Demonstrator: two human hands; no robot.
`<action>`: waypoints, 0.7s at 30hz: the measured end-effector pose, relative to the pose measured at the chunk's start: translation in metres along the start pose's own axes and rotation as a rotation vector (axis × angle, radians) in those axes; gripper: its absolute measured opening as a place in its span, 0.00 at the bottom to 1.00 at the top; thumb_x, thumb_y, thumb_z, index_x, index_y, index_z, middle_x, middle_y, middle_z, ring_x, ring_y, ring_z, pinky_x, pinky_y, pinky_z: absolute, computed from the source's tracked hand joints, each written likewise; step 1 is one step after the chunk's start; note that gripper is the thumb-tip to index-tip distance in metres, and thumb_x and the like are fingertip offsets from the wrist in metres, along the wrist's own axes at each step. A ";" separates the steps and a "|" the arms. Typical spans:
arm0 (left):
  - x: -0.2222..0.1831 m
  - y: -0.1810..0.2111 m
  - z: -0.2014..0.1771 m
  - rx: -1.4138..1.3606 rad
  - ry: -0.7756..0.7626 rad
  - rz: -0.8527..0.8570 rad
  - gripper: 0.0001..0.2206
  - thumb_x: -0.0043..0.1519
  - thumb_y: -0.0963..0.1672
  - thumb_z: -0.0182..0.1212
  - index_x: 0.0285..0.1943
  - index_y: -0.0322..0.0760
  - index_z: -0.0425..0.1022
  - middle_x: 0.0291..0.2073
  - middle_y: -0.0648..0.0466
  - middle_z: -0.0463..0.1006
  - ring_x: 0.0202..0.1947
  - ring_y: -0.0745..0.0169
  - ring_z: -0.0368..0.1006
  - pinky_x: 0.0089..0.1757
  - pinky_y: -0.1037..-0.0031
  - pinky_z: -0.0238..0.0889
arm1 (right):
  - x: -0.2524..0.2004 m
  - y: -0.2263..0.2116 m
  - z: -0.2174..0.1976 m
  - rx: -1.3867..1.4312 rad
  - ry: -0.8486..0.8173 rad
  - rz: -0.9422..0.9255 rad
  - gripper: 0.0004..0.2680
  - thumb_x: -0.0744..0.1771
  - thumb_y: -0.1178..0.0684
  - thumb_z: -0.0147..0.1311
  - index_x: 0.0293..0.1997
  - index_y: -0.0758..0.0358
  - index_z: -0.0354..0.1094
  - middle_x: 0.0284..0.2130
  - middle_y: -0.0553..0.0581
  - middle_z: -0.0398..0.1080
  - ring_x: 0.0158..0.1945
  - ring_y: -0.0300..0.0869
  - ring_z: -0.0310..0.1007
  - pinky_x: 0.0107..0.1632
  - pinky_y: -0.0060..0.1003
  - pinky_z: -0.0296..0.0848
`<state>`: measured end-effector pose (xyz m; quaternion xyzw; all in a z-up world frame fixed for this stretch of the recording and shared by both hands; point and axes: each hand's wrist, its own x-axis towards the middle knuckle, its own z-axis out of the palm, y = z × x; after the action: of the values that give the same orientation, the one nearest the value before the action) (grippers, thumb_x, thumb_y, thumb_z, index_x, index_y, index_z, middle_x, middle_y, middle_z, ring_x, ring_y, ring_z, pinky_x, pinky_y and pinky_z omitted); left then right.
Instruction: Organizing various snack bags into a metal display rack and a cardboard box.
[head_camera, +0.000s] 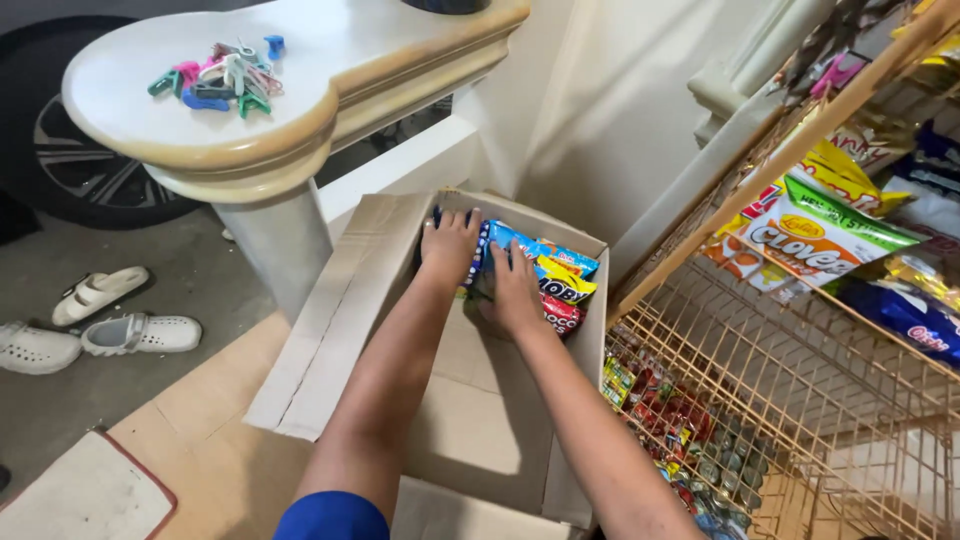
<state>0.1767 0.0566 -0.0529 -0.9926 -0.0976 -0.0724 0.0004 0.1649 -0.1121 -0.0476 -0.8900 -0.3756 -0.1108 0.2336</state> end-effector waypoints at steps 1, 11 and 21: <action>0.001 -0.001 0.003 0.001 0.001 0.000 0.37 0.59 0.44 0.64 0.78 0.42 0.49 0.74 0.49 0.52 0.74 0.46 0.47 0.63 0.45 0.51 | -0.001 0.002 0.002 0.000 0.001 -0.001 0.40 0.52 0.53 0.74 0.71 0.62 0.51 0.67 0.79 0.49 0.68 0.70 0.51 0.68 0.56 0.54; -0.044 0.015 -0.069 0.210 -0.184 0.015 0.38 0.49 0.50 0.74 0.68 0.37 0.61 0.75 0.40 0.50 0.76 0.40 0.39 0.64 0.48 0.45 | -0.001 0.047 0.034 -0.005 0.120 -0.082 0.30 0.58 0.59 0.66 0.68 0.61 0.57 0.66 0.76 0.58 0.66 0.67 0.59 0.68 0.54 0.60; -0.096 0.012 -0.106 0.099 -0.176 0.045 0.52 0.34 0.49 0.83 0.69 0.38 0.54 0.54 0.43 0.76 0.58 0.46 0.72 0.59 0.54 0.58 | 0.001 0.044 0.022 0.224 -0.086 -0.070 0.40 0.52 0.64 0.66 0.71 0.68 0.46 0.69 0.79 0.44 0.72 0.68 0.43 0.70 0.49 0.51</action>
<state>0.0703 0.0250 0.0383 -0.9958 -0.0785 0.0199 0.0427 0.1972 -0.1273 -0.0808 -0.8485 -0.4263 -0.0381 0.3111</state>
